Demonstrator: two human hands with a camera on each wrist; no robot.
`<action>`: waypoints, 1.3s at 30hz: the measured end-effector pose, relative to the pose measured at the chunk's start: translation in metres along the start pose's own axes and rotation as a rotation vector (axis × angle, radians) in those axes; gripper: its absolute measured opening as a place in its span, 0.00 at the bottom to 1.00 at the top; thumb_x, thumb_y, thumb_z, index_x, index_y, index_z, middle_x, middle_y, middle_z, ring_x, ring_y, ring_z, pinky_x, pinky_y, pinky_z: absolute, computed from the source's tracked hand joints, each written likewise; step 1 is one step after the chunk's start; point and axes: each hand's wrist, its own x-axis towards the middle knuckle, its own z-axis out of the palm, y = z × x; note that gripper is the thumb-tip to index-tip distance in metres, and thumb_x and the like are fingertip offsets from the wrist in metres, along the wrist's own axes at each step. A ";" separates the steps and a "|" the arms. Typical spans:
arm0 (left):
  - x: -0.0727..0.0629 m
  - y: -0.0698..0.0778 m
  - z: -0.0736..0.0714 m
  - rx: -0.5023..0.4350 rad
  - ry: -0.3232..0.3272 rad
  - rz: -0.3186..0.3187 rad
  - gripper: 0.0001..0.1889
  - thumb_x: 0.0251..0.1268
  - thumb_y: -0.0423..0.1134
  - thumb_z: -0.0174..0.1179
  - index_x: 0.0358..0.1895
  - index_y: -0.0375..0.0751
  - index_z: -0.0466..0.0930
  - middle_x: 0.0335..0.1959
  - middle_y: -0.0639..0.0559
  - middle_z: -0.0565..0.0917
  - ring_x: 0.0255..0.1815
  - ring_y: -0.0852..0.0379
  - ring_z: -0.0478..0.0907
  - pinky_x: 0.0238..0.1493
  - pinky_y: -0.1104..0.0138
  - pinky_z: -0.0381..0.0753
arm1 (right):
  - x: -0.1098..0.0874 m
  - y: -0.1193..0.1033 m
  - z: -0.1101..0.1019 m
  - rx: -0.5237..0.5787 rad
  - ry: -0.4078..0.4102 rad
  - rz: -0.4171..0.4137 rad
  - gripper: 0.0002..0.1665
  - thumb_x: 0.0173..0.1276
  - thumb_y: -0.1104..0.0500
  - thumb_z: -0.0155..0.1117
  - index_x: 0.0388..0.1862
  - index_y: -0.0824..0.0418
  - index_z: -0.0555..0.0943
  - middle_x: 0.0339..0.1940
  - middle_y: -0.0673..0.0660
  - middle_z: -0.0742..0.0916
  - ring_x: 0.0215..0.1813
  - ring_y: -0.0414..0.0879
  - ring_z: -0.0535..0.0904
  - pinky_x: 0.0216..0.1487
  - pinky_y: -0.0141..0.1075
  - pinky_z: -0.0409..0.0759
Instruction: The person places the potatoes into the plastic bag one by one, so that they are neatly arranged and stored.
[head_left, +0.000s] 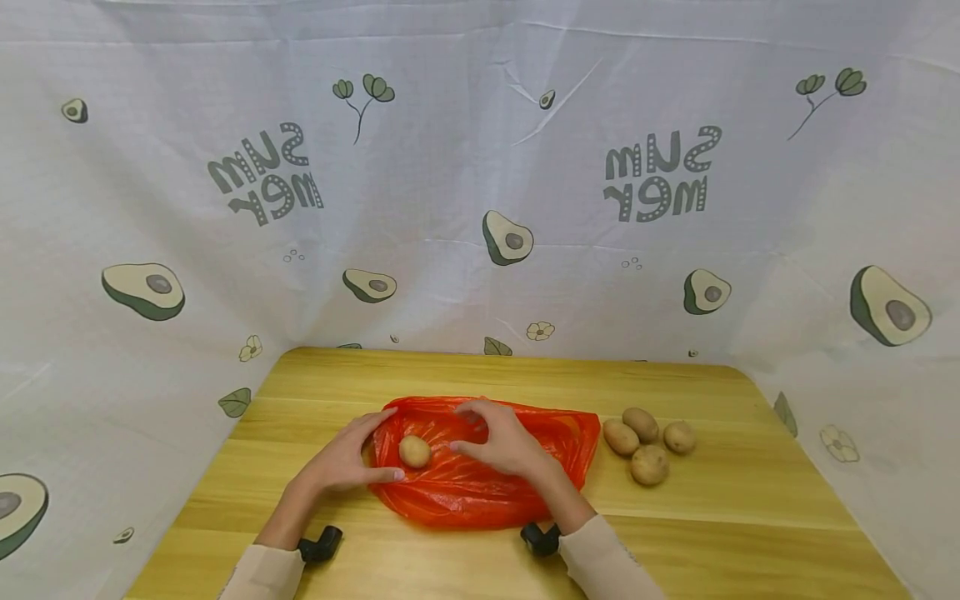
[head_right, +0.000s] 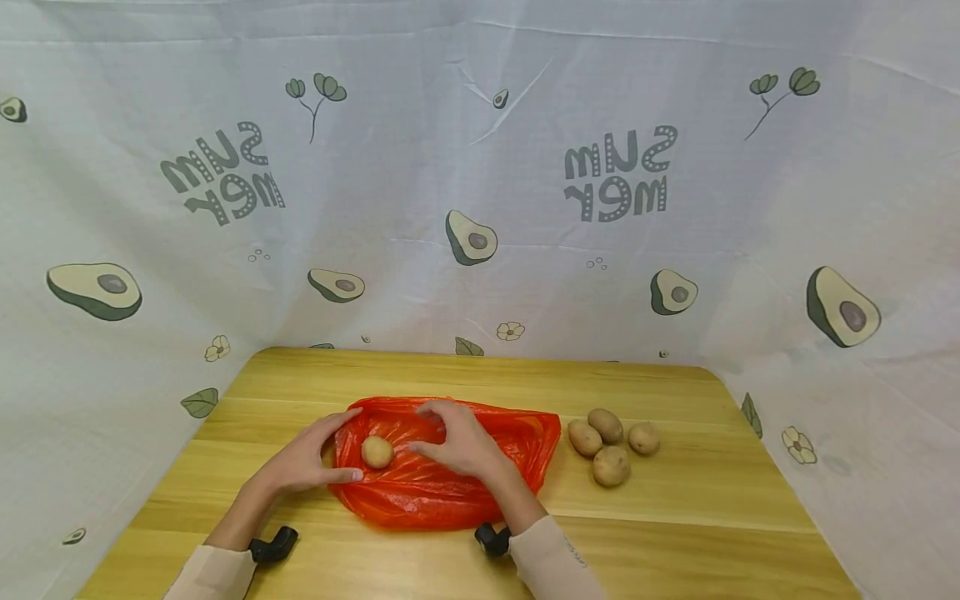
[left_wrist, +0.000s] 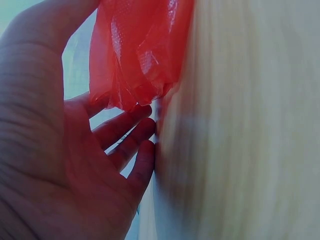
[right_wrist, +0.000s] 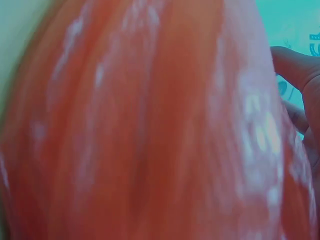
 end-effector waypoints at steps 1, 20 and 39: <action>0.000 0.000 0.000 0.000 0.000 0.000 0.56 0.48 0.69 0.73 0.81 0.53 0.60 0.77 0.43 0.69 0.77 0.37 0.65 0.70 0.34 0.69 | -0.001 0.001 -0.002 0.001 0.003 0.000 0.32 0.66 0.48 0.76 0.65 0.59 0.79 0.59 0.56 0.85 0.58 0.51 0.81 0.61 0.49 0.83; -0.001 0.000 0.002 -0.004 -0.009 -0.029 0.57 0.47 0.71 0.73 0.81 0.54 0.59 0.78 0.43 0.67 0.77 0.37 0.64 0.71 0.34 0.69 | -0.023 0.017 -0.040 -0.019 0.058 0.037 0.32 0.66 0.48 0.76 0.65 0.57 0.79 0.58 0.55 0.86 0.59 0.53 0.81 0.62 0.54 0.82; -0.001 0.004 -0.001 -0.009 -0.008 -0.027 0.57 0.47 0.69 0.73 0.81 0.52 0.60 0.77 0.42 0.68 0.77 0.36 0.64 0.71 0.33 0.68 | -0.056 0.053 -0.088 -0.084 0.210 0.022 0.31 0.65 0.51 0.77 0.63 0.62 0.80 0.57 0.63 0.86 0.56 0.56 0.83 0.57 0.53 0.85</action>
